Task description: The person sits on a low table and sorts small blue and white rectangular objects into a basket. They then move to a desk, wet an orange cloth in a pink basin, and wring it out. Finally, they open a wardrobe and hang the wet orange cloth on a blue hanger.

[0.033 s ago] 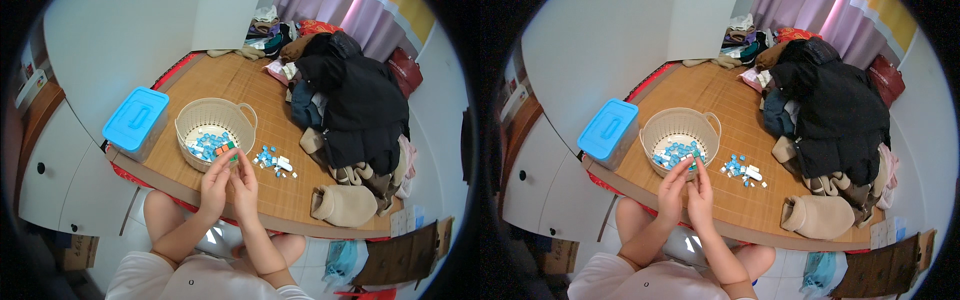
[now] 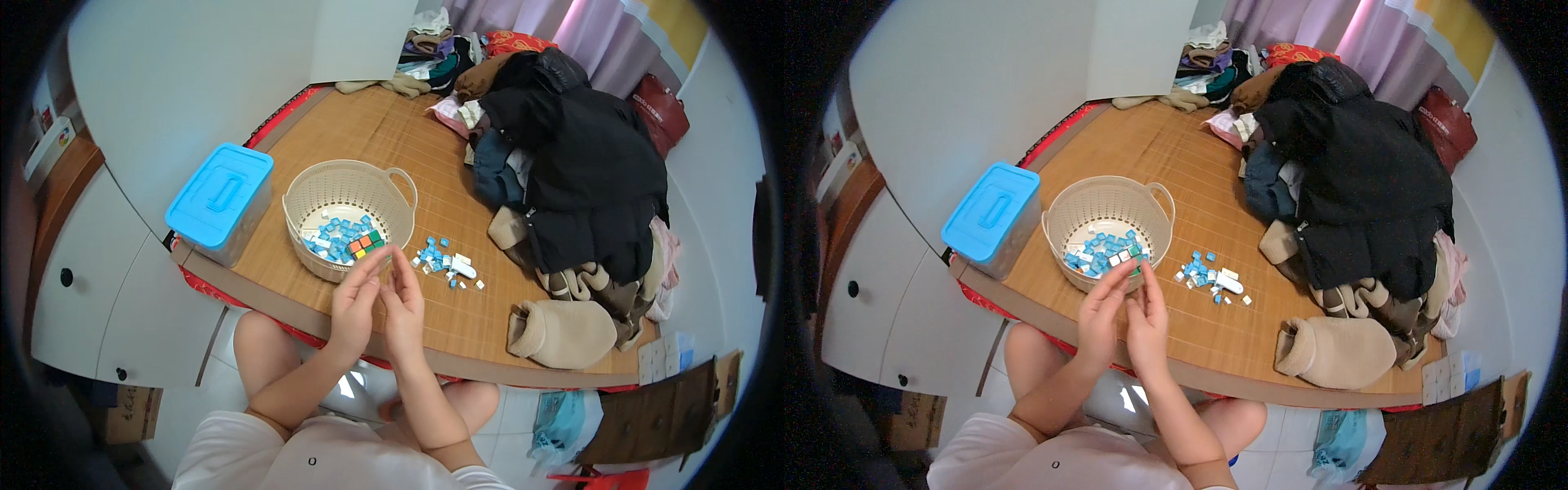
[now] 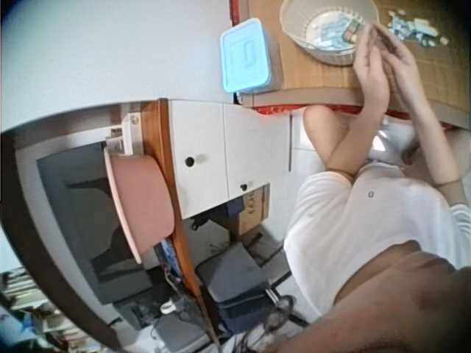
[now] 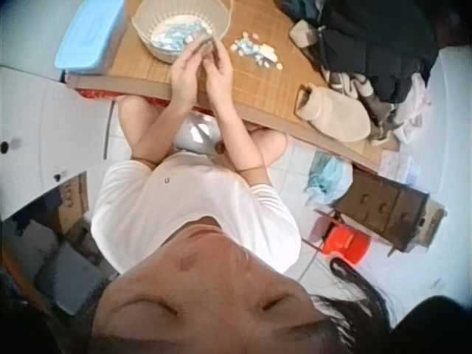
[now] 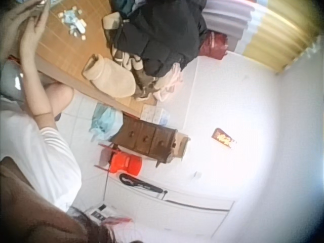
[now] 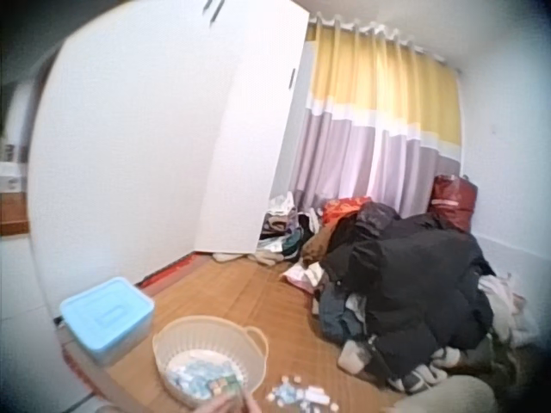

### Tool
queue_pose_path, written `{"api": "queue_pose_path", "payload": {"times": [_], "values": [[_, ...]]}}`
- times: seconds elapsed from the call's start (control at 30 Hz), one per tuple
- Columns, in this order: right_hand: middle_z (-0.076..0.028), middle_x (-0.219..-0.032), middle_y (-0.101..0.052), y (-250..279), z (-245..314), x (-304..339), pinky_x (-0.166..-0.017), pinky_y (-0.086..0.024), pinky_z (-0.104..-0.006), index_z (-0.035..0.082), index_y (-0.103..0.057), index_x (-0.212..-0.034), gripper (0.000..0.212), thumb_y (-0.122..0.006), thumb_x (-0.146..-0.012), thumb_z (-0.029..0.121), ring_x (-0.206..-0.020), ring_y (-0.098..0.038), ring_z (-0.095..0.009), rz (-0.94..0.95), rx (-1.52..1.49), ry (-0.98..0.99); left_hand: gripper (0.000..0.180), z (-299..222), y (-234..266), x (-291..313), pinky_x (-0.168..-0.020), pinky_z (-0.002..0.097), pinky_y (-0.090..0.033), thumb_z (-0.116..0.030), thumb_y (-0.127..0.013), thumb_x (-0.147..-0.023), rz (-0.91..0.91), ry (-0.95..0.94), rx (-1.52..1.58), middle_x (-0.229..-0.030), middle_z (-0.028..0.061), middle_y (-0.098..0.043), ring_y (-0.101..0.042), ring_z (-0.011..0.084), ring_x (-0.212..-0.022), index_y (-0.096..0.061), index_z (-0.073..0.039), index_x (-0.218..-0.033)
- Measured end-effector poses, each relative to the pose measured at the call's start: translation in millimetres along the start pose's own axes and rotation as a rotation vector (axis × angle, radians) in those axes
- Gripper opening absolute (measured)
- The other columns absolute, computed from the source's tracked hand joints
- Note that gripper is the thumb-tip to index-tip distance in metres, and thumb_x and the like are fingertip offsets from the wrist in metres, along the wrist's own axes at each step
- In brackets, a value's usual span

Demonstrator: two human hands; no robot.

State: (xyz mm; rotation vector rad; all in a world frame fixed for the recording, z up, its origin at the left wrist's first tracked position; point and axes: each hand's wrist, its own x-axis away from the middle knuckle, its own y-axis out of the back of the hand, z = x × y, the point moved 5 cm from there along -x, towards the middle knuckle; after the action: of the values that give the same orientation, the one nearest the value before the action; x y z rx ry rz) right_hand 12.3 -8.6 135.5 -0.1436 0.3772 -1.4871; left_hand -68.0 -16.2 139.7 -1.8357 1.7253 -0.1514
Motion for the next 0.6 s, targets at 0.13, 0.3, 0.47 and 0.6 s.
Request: {"api": "queue_pose_path", "payload": {"times": [0.13,0.3,0.47,0.6], "values": [[-0.013,-0.143,-0.031,48.0,-5.9,4.5,-0.11,-0.019,-0.0346,-0.002,-0.03,-0.137,0.054,-0.04,-0.083,-0.006,-0.133,-0.028,-0.02,-0.146,0.077,-0.017,0.038,29.8,-19.5,4.2,-0.106,0.032,-0.03,0.0,-0.037,-0.089,0.091,0.046,-0.087,-0.13,0.0131,-0.047,-0.041,0.0189,-0.123,-0.046,0.005,-0.125],[-0.014,-0.143,-0.031,110.2,-20.7,8.8,-0.109,-0.02,-0.0338,-0.004,-0.03,-0.137,0.056,-0.039,-0.082,-0.005,-0.133,-0.027,-0.022,-0.319,0.08,-0.045,0.039,77.3,-32.6,-4.5,-0.102,0.0294,-0.031,0.002,-0.038,-0.086,0.146,0.104,-0.218,-0.13,0.013,-0.046,-0.041,0.0188,-0.123,-0.048,0.003,-0.124],[-0.019,-0.141,-0.031,185.3,-36.2,-1.1,-0.108,-0.021,-0.0353,-0.003,-0.03,-0.136,0.058,-0.044,-0.08,-0.001,-0.132,-0.028,-0.028,-0.495,0.415,0.032,0.038,148.6,-28.4,-38.2,-0.103,0.0324,-0.03,-0.003,-0.043,-0.088,0.116,0.005,-0.51,-0.133,0.0174,-0.043,-0.038,0.0263,-0.126,-0.047,0.003,-0.125],[-0.023,-0.141,-0.027,227.0,-37.9,-18.2,-0.11,-0.017,-0.0407,-0.002,-0.03,-0.136,0.059,-0.05,-0.081,0.007,-0.133,-0.022,-0.035,-0.559,0.831,0.022,0.037,185.3,-33.1,-72.1,-0.104,0.035,-0.029,-0.012,-0.044,-0.09,0.117,-0.013,-0.782,-0.133,0.0199,-0.043,-0.038,0.0304,-0.126,-0.048,0.002,-0.123]]}}
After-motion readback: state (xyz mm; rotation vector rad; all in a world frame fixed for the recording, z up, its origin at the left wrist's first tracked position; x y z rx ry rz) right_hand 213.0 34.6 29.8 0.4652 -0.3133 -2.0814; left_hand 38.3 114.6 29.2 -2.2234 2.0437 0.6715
